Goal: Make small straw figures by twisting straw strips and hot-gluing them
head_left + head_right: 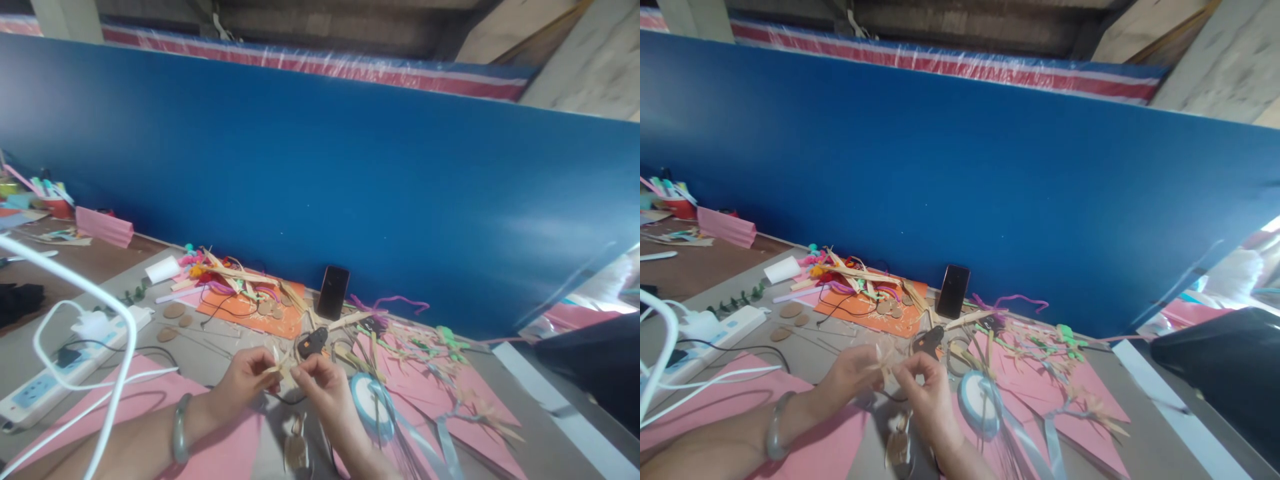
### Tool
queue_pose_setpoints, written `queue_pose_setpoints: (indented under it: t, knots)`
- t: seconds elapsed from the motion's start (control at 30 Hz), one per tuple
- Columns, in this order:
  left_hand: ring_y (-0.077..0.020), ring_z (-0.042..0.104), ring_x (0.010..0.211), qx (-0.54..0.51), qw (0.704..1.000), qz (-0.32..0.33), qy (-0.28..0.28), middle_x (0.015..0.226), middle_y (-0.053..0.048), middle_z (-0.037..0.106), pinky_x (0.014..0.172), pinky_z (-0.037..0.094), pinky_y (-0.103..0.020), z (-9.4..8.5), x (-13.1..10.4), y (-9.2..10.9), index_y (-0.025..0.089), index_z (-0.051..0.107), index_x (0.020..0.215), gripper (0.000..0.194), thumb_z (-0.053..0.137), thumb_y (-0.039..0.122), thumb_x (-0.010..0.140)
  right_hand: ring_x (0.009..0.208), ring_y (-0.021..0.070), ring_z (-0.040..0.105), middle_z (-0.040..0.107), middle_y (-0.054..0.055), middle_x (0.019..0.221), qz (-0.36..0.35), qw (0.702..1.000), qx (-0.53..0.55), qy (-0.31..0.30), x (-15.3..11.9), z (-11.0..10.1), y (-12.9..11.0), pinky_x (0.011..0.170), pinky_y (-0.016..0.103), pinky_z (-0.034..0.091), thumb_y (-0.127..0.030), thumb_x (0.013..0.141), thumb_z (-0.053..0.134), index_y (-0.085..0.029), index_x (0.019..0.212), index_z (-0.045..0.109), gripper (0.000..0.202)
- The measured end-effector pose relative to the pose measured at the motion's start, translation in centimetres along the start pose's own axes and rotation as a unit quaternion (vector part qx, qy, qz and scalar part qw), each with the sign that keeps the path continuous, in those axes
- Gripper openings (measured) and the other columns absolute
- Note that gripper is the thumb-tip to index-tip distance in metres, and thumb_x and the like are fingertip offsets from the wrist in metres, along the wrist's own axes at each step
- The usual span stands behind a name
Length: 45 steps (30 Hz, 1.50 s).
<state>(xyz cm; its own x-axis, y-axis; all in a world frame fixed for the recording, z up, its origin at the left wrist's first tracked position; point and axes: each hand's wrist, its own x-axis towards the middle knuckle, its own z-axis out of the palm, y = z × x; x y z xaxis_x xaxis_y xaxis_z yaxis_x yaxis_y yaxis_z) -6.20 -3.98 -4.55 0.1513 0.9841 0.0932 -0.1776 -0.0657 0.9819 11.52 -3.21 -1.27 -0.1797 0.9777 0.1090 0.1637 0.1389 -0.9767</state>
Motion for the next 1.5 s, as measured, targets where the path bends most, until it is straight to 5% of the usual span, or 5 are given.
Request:
queue_pose_setpoints:
  t: [0.27,0.5,0.7,1.23,1.5]
  knots:
    - [-0.0124,0.061,0.049,-0.061,0.996,-0.059,0.037,0.054,-0.004,0.068,0.054,0.049,-0.023,-0.6,1.0,-2.2,0.013,0.065,0.067,0.033,0.083,0.040,0.066,0.055,0.0124,0.047,0.052,-0.003,0.055,-0.017,0.995,0.028,0.093,0.2,-0.3,0.2,0.058,0.025,0.040,-0.052,0.082,0.065,-0.018,0.062,0.058,0.040]
    - [-0.0140,0.065,0.055,-0.071,0.996,-0.053,-0.005,0.060,-0.005,0.071,0.057,0.050,-0.023,-0.6,0.8,-1.8,0.013,0.070,0.071,0.029,0.081,0.039,0.071,0.073,0.0205,0.061,0.071,0.005,0.080,-0.044,0.998,-0.053,0.008,0.4,0.2,1.0,0.071,0.031,0.046,-0.032,0.077,0.070,-0.017,0.091,0.075,0.021]
    - [-0.0143,0.062,0.052,-0.062,0.997,-0.037,-0.021,0.057,-0.005,0.068,0.053,0.049,-0.023,0.0,0.5,-1.2,0.012,0.070,0.063,0.033,0.081,0.043,0.070,0.078,0.0206,0.064,0.071,0.004,0.077,-0.060,0.997,-0.051,-0.020,-0.1,0.8,0.6,0.078,0.030,0.046,-0.031,0.084,0.065,-0.021,0.073,0.077,0.018]
    - [-0.0105,0.056,0.048,-0.019,0.997,-0.031,0.067,0.051,-0.001,0.063,0.050,0.043,-0.021,-0.3,1.1,-1.1,0.013,0.064,0.061,0.033,0.083,0.039,0.066,0.056,0.0143,0.040,0.041,-0.004,0.060,-0.067,0.988,-0.024,0.140,0.5,0.1,1.9,0.056,0.026,0.037,-0.053,0.096,0.038,-0.023,0.061,0.043,0.046]
    - [-0.0114,0.056,0.059,-0.035,0.998,0.022,0.052,0.062,-0.002,0.063,0.057,0.044,-0.022,-0.9,1.2,-2.6,0.014,0.067,0.067,0.025,0.080,0.035,0.070,0.050,0.0128,0.043,0.047,-0.005,0.052,-0.078,0.985,-0.043,0.149,1.0,-0.5,1.7,0.051,0.025,0.038,-0.051,0.087,0.057,-0.021,0.061,0.050,0.040]
